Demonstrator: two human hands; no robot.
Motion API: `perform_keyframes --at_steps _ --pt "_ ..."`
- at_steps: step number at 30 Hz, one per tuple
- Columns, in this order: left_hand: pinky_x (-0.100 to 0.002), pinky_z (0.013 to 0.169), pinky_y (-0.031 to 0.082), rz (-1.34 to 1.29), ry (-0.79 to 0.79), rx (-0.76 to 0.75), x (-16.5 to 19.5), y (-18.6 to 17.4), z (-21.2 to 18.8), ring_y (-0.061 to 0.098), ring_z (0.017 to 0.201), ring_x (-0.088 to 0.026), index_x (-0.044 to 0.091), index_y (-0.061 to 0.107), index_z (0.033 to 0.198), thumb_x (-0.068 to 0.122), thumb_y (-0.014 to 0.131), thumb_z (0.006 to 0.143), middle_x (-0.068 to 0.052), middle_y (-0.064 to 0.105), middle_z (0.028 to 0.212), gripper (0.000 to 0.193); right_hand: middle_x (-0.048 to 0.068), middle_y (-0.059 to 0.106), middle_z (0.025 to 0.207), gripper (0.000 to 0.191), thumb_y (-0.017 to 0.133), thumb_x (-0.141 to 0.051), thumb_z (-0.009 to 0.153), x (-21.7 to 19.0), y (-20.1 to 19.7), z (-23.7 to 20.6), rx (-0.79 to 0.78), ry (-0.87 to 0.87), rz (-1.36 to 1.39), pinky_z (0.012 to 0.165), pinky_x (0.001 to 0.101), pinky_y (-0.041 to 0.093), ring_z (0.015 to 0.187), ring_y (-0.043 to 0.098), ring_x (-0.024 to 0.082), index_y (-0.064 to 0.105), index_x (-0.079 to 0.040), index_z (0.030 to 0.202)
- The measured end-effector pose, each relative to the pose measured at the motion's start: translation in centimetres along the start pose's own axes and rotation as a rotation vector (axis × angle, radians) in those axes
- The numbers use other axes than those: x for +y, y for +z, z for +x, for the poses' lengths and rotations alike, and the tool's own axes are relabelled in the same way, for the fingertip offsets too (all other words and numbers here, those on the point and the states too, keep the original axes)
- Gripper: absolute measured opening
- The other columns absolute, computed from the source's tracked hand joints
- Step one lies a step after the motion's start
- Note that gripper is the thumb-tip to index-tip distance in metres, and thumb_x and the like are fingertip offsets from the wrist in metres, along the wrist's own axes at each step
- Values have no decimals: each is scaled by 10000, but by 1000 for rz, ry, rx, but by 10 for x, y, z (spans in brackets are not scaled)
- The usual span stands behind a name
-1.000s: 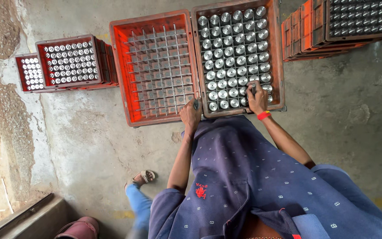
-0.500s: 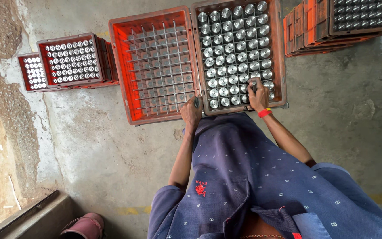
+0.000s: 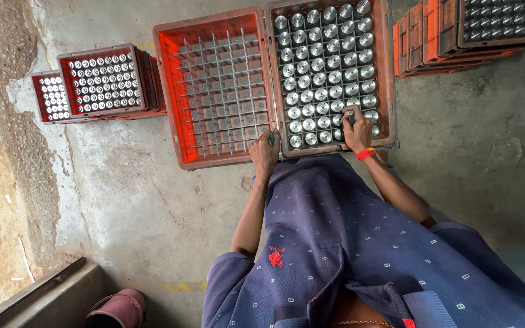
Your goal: The person sits on the floor and uses a metal rod to pick up small cylindrical metal caps from a red crate and place them into a second crate. The person repeats this action continuously, filling the second crate with the metal caps.
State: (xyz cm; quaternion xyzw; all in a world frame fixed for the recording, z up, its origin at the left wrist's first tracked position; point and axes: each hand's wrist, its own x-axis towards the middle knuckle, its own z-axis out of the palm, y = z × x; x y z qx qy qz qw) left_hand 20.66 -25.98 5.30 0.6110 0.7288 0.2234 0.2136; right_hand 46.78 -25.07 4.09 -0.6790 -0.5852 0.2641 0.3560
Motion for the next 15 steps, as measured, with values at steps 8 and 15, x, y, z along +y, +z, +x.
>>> perform_keyframes --at_steps 8,15 --pt "-552 671 515 -1 6 1 -1 1 0 679 739 -459 71 693 834 404 615 972 -208 724 815 368 134 713 771 70 588 -106 1042 0 0 1 4 -9 7 596 405 505 659 706 276 622 -52 1072" --pt "-545 670 517 10 17 18 -1 2 0 679 728 -455 72 693 830 400 635 967 -202 721 800 360 134 711 777 82 588 -116 1052 -2 -1 -1 -1 18 4 614 413 513 675 711 272 625 -55 1093"
